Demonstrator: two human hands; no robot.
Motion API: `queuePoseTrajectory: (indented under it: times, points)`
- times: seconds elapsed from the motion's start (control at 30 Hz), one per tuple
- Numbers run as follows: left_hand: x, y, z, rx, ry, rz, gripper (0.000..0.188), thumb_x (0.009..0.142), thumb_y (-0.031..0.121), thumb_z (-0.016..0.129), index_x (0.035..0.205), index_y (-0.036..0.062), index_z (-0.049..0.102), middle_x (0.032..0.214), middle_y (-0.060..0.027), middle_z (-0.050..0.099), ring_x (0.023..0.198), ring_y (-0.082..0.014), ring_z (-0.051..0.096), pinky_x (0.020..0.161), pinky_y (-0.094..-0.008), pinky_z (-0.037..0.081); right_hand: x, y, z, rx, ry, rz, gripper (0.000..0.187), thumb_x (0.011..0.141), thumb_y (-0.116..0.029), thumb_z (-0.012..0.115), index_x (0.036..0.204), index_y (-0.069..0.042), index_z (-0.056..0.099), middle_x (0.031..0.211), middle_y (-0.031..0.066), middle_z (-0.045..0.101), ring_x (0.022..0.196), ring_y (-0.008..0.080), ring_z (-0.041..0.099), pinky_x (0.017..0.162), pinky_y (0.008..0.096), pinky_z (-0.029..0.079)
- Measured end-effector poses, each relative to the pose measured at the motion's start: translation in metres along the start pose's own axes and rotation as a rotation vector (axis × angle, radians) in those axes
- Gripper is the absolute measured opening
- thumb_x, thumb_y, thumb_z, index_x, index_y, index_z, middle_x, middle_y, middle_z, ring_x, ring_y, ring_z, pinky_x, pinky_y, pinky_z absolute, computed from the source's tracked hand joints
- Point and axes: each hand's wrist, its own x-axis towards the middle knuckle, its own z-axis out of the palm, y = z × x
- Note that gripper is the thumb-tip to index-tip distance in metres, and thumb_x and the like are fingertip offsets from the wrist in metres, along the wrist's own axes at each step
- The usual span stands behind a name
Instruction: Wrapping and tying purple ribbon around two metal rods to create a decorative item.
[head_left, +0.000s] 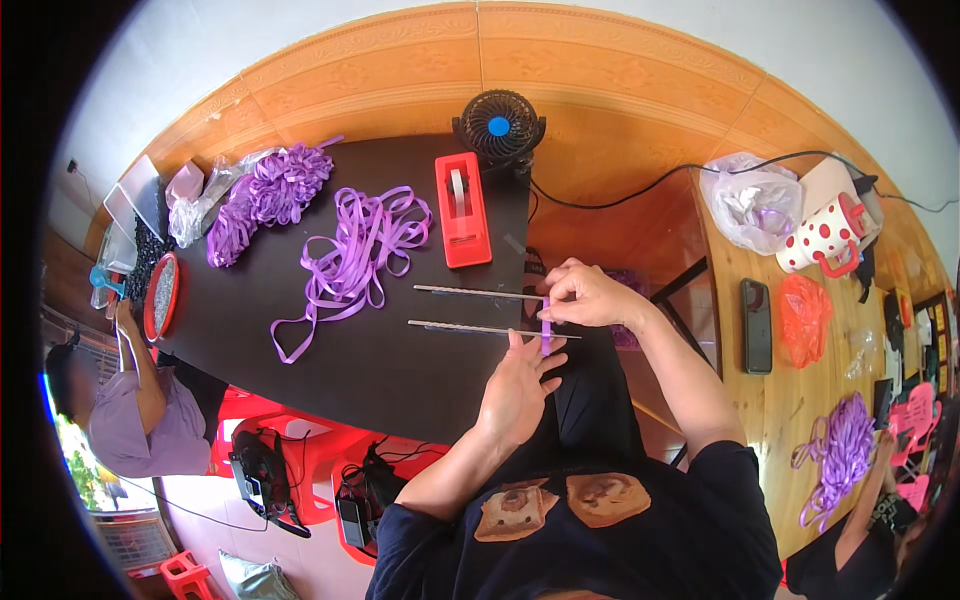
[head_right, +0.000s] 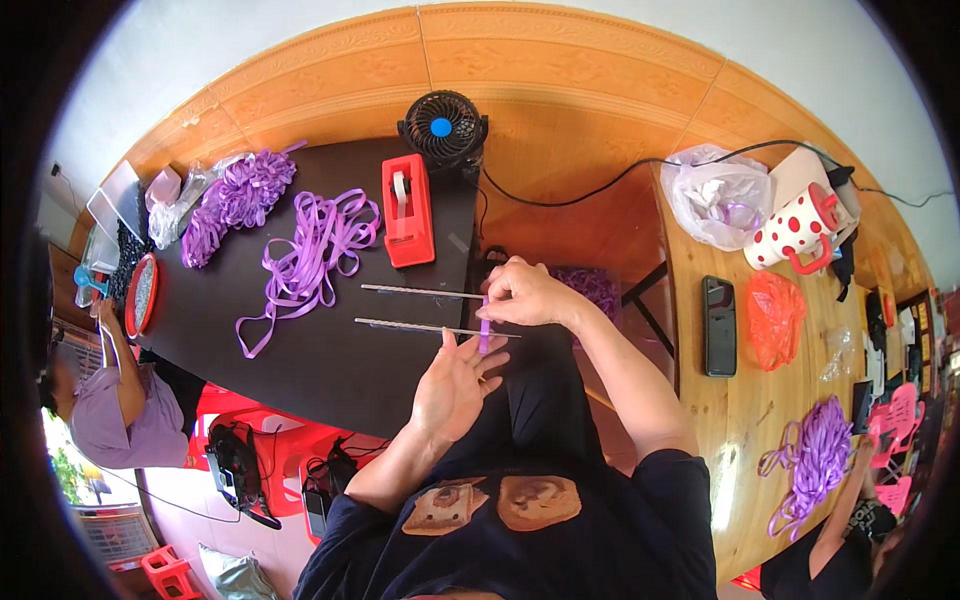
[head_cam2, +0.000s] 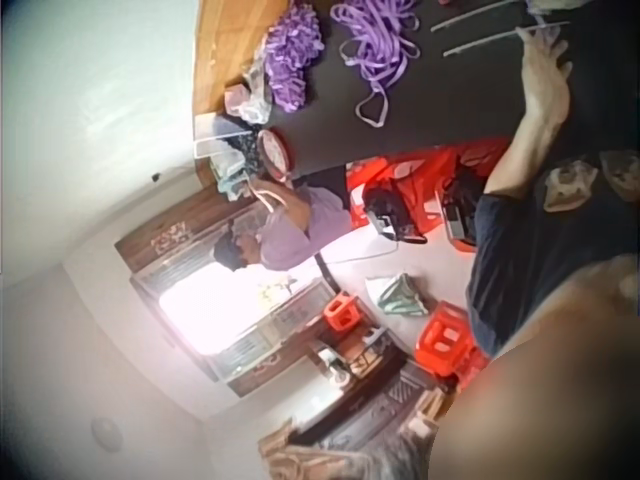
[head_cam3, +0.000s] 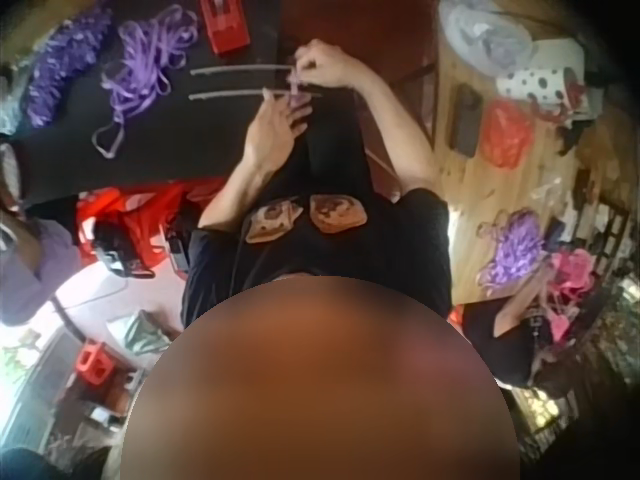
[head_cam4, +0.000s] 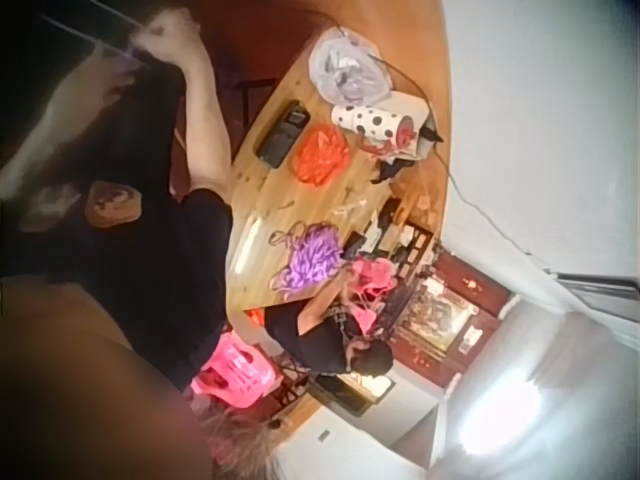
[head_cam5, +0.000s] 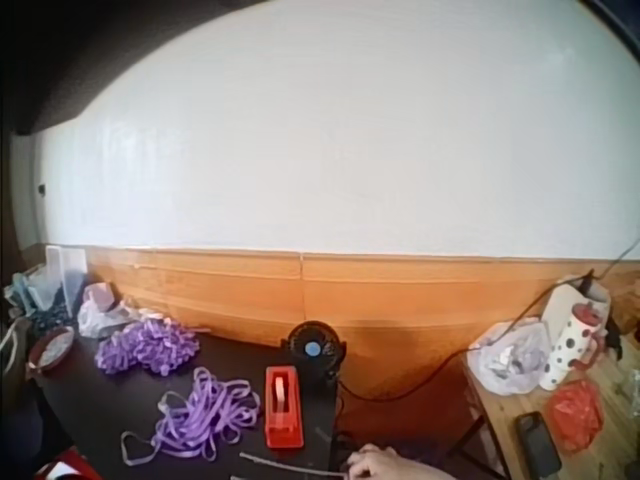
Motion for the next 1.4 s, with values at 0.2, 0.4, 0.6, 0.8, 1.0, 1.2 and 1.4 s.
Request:
queuePoseTrajectory:
  times: [0.2,0.4,0.6,0.8,1.0,1.2,1.4]
  points:
    - [-0.001,0.001,0.000,0.006,0.004,-0.002,0.072,0.095,0.060,0.032,0.137,0.0024,0.039,0.133,-0.0095,0.047,0.116,-0.0221,0.043,0.092,-0.0367,0.030,0.005,-0.042,-0.002,-0.250,0.004,0.228,0.017,0.067,-0.026,0.070,0.065,-0.009,0.069,0.072,0.0042,0.064,0.092,0.0273,0.055,0.078,0.0484,0.036]
    - [-0.001,0.002,0.006,0.008,0.024,-0.015,0.067,0.096,0.058,0.027,0.134,0.0051,0.043,0.127,-0.0057,0.050,0.115,-0.0187,0.043,0.092,-0.0358,0.029,0.002,-0.073,0.022,-0.736,0.225,0.239,0.016,0.058,-0.025,0.070,0.062,-0.009,0.070,0.069,0.0107,0.063,0.086,0.0276,0.053,0.070,0.0442,0.031]
    - [-0.001,0.001,0.006,-0.002,0.001,-0.018,0.064,0.096,0.057,0.031,0.132,0.0051,0.042,0.125,-0.0045,0.050,0.113,-0.0168,0.044,0.094,-0.0357,0.029,-0.006,-0.077,0.034,-0.766,0.355,0.270,0.015,0.060,-0.024,0.070,0.062,-0.009,0.070,0.072,0.0107,0.062,0.088,0.0278,0.052,0.071,0.0443,0.030]
    - [0.000,0.000,0.004,0.004,0.015,-0.004,0.060,0.096,0.055,0.033,0.130,0.0068,0.045,0.123,-0.0044,0.051,0.114,-0.0169,0.044,0.094,-0.0352,0.030,-0.020,-0.048,0.045,-0.561,0.559,0.176,0.029,0.070,-0.036,0.072,0.064,-0.007,0.070,0.077,0.0088,0.064,0.096,0.0238,0.054,0.073,0.0429,0.031]
    - [-0.002,0.001,0.002,0.006,0.005,-0.009,0.059,0.096,0.054,0.034,0.129,0.0068,0.047,0.128,-0.0060,0.050,0.115,-0.0208,0.045,0.091,-0.0340,0.032,-0.048,0.008,0.043,0.765,0.594,0.137,0.022,0.087,-0.017,0.064,0.079,0.003,0.070,0.096,0.0126,0.068,0.092,0.0179,0.061,0.083,0.0311,0.044]
    - [-0.004,0.003,0.004,0.016,0.010,-0.001,0.061,0.097,0.053,0.031,0.132,0.0050,0.045,0.130,-0.0083,0.050,0.115,-0.0221,0.046,0.090,-0.0340,0.034,-0.051,0.021,0.053,1.050,0.426,0.132,0.020,0.089,-0.016,0.062,0.091,0.003,0.069,0.098,0.0129,0.068,0.099,0.0175,0.059,0.090,0.0315,0.042]
    - [-0.002,0.003,0.004,-0.004,0.017,-0.008,0.060,0.099,0.051,0.028,0.132,0.0035,0.044,0.129,-0.0082,0.050,0.114,-0.0223,0.047,0.089,-0.0339,0.034,-0.044,0.008,0.043,0.473,0.783,-0.095,0.008,0.085,-0.012,0.062,0.089,-0.008,0.068,0.139,0.0175,0.042,0.124,0.0266,0.041,0.101,0.0385,0.032]
